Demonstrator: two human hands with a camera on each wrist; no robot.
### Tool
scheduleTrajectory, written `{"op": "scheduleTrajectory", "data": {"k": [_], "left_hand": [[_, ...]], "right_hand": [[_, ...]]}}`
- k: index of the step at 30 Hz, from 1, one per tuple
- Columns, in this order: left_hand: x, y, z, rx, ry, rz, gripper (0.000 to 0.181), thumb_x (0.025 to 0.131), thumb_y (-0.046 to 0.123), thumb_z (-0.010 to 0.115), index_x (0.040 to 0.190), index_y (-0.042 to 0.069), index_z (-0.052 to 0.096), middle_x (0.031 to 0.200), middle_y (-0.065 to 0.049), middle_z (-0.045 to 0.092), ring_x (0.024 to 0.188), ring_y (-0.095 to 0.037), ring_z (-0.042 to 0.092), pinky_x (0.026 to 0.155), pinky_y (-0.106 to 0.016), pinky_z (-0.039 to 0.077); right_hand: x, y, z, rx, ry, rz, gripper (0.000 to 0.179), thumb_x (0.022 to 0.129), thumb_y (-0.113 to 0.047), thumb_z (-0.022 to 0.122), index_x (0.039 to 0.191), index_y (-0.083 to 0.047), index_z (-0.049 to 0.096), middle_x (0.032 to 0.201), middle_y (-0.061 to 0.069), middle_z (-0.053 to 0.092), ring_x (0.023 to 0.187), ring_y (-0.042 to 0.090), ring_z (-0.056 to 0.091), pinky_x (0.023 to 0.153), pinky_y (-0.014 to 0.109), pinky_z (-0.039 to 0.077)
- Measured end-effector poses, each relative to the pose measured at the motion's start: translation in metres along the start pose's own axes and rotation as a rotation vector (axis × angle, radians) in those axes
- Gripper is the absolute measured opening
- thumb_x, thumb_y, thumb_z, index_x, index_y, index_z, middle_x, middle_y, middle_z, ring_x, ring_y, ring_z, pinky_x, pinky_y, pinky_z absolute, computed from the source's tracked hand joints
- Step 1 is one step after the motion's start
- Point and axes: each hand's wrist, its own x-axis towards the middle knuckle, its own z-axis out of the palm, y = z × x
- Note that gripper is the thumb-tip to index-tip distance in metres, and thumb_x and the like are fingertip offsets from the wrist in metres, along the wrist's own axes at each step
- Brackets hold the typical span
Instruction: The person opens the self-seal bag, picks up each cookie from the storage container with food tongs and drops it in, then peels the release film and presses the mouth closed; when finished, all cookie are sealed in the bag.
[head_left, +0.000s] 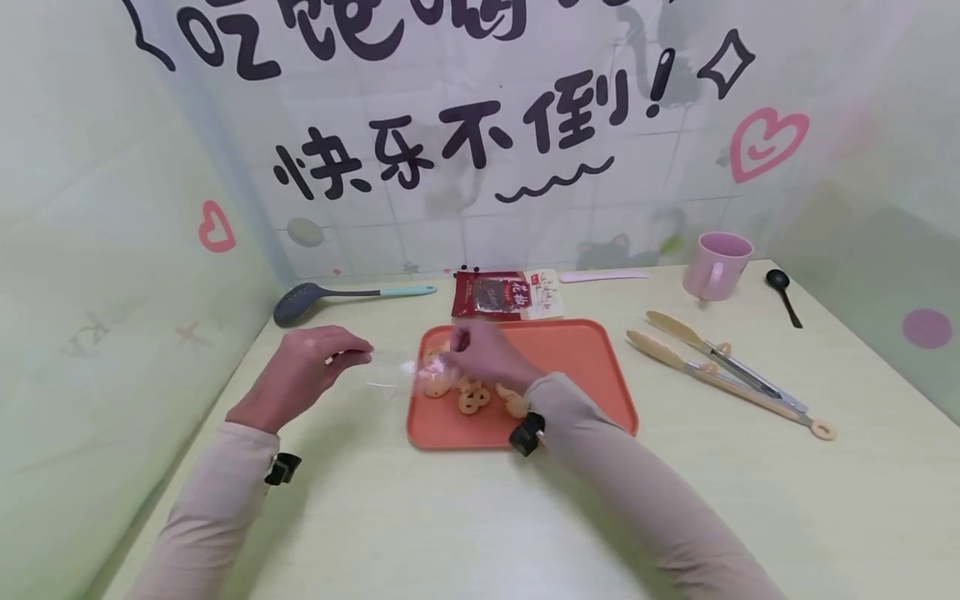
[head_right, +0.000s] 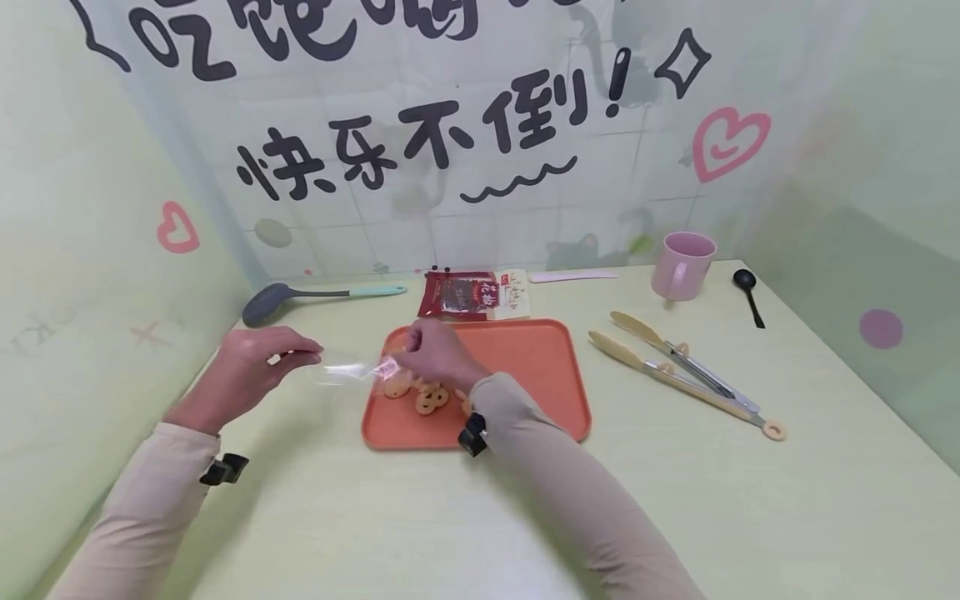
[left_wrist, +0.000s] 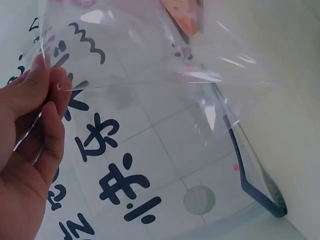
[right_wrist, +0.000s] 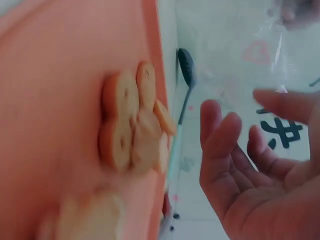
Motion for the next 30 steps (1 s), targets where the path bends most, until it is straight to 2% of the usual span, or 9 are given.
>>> {"op": "scheduleTrajectory", "data": {"k": [2,6,10,13,18,22,24,26,30], "left_hand": [[-0.004,-0.004,-0.005,0.035,-0.014,-0.010,0.027,0.065,-0.002,0.089,0.088,0.009,0.079,0.081,0.002,0.077,0.071,-0.010,0.071,0.064,-0.023,0.056],[-0.011,-0.009,-0.012,0.100,-0.068,-0.034,0.026,0.066,0.000,0.090,0.088,0.008,0.079,0.079,0.001,0.077,0.070,-0.011,0.072,0.062,-0.028,0.057],[-0.020,-0.013,-0.014,0.146,-0.148,-0.081,0.023,0.068,0.002,0.089,0.088,0.009,0.079,0.078,0.002,0.076,0.068,-0.012,0.070,0.064,-0.032,0.058],[-0.027,-0.015,-0.013,0.158,-0.207,-0.133,0.021,0.070,0.004,0.088,0.088,0.010,0.079,0.078,0.003,0.075,0.069,-0.012,0.070,0.065,-0.034,0.058],[-0.035,-0.019,-0.006,0.130,-0.296,-0.211,0.020,0.073,0.008,0.087,0.091,0.010,0.079,0.082,0.002,0.077,0.072,-0.013,0.072,0.069,-0.035,0.059],[-0.039,-0.022,-0.003,0.105,-0.313,-0.256,0.020,0.075,0.008,0.087,0.094,0.009,0.080,0.083,0.000,0.078,0.074,-0.014,0.073,0.071,-0.036,0.060],[-0.040,-0.023,-0.002,0.088,-0.305,-0.277,0.020,0.075,0.008,0.086,0.094,0.008,0.080,0.084,0.000,0.078,0.075,-0.015,0.073,0.070,-0.036,0.060],[-0.041,-0.024,-0.002,0.066,-0.293,-0.304,0.020,0.076,0.008,0.085,0.095,0.009,0.080,0.085,0.000,0.078,0.076,-0.016,0.073,0.069,-0.036,0.060],[-0.041,-0.027,0.000,0.029,-0.274,-0.353,0.019,0.078,0.008,0.084,0.097,0.009,0.080,0.087,-0.001,0.079,0.079,-0.017,0.074,0.067,-0.033,0.060]], "right_hand": [[-0.007,0.005,-0.015,-0.025,-0.051,-0.009,0.018,0.093,-0.025,0.071,0.098,-0.011,0.060,0.098,0.009,0.065,0.083,0.024,0.068,0.072,0.033,0.059],[-0.028,0.018,-0.060,-0.199,-0.094,-0.066,0.020,0.095,-0.027,0.069,0.099,-0.009,0.063,0.101,0.013,0.069,0.087,0.027,0.069,0.075,0.035,0.059],[-0.052,0.037,-0.105,-0.432,-0.043,-0.141,0.017,0.094,-0.025,0.069,0.091,-0.009,0.065,0.091,0.008,0.071,0.078,0.020,0.066,0.069,0.031,0.055],[-0.072,0.053,-0.139,-0.563,0.042,-0.153,0.015,0.093,-0.023,0.071,0.087,-0.010,0.066,0.084,0.004,0.070,0.075,0.014,0.062,0.067,0.028,0.052],[-0.100,0.082,-0.192,-0.702,0.175,-0.106,0.015,0.090,-0.020,0.074,0.087,-0.007,0.065,0.080,0.004,0.068,0.073,0.016,0.059,0.067,0.032,0.049],[-0.114,0.108,-0.223,-0.800,0.228,-0.038,0.030,0.085,-0.023,0.078,0.094,0.001,0.063,0.089,0.016,0.070,0.080,0.028,0.064,0.074,0.047,0.053],[-0.120,0.121,-0.232,-0.831,0.219,0.009,0.041,0.083,-0.026,0.081,0.100,0.006,0.061,0.095,0.022,0.070,0.084,0.034,0.065,0.078,0.053,0.054],[-0.126,0.131,-0.237,-0.836,0.193,0.065,0.053,0.081,-0.030,0.082,0.104,0.011,0.059,0.095,0.025,0.069,0.083,0.035,0.065,0.077,0.055,0.054],[-0.134,0.148,-0.239,-0.825,0.118,0.172,0.071,0.079,-0.046,0.081,0.110,0.013,0.057,0.088,0.019,0.069,0.077,0.029,0.062,0.066,0.044,0.053]]}}
